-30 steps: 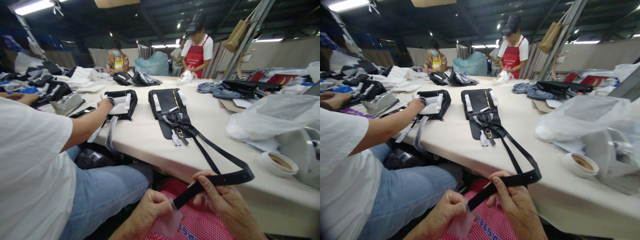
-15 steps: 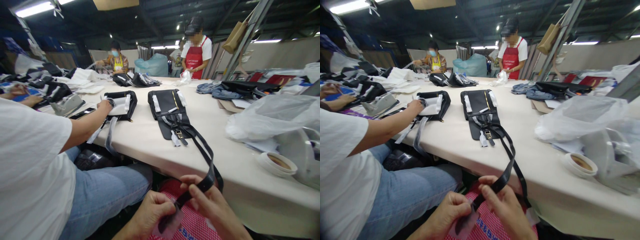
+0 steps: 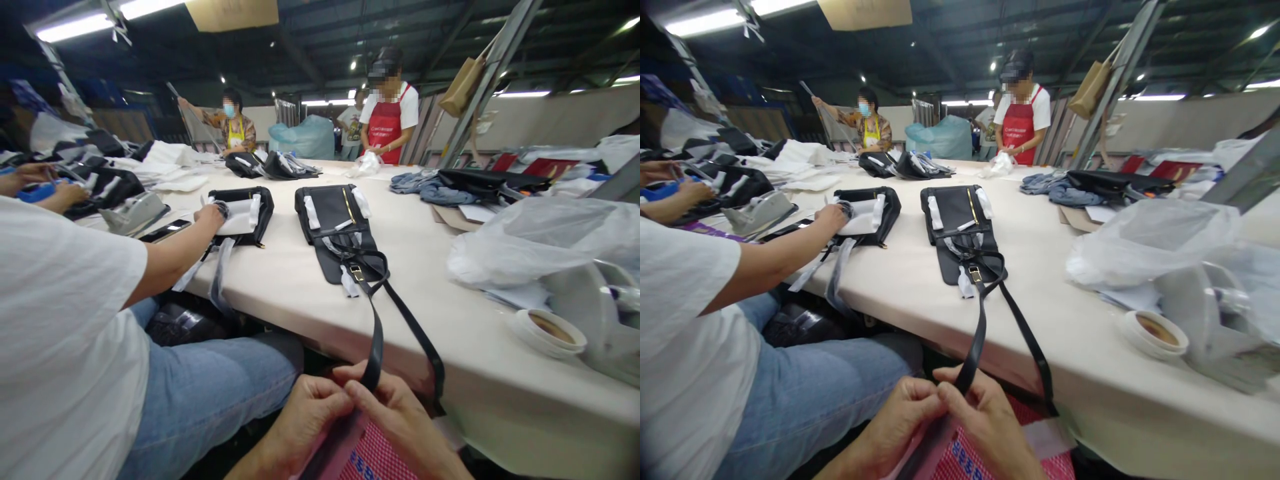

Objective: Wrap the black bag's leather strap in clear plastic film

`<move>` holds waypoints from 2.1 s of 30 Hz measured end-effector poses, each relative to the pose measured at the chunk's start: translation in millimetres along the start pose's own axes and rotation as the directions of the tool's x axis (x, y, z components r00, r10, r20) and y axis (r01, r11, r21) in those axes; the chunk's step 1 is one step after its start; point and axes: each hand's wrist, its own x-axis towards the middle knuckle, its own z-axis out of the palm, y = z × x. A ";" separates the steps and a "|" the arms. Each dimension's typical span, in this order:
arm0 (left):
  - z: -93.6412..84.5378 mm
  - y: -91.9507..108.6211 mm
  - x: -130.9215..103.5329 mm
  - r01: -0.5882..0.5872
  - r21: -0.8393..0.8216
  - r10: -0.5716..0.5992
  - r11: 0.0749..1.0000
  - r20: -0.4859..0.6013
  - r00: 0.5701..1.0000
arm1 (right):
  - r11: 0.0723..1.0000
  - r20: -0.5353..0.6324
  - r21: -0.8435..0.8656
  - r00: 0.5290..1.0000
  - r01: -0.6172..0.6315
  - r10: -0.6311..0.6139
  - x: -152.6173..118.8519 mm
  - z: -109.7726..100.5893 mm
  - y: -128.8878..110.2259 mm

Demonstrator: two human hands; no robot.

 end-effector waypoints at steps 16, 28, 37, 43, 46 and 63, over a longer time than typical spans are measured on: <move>9.3 47.1 20.9 -0.192 0.159 0.193 0.968 0.013 0.981 | 0.906 -0.157 -0.332 0.932 0.262 -0.327 35.1 -12.4 -51.0; 25.8 97.8 39.3 -0.252 0.236 0.227 0.938 0.128 0.965 | 0.941 -0.117 0.316 0.989 0.123 -0.091 83.4 -33.8 -110.4; 23.7 115.8 40.7 -0.337 0.259 0.308 0.905 0.146 0.940 | 0.982 0.035 0.102 0.986 0.157 -0.161 65.1 -25.2 -102.0; 18.1 94.3 36.8 -0.244 0.333 0.211 0.911 0.133 0.968 | 0.895 -0.063 0.431 0.986 -0.110 0.152 93.0 -38.8 -89.9; 11.6 88.7 41.6 -0.213 0.326 0.201 0.921 0.069 0.977 | 0.974 -0.129 0.227 0.991 0.004 0.026 101.1 -35.2 -79.6; 8.6 85.5 59.4 -0.147 0.251 0.146 0.957 0.020 0.989 | 0.994 -0.039 0.067 0.995 -0.090 0.093 120.2 -40.1 -89.7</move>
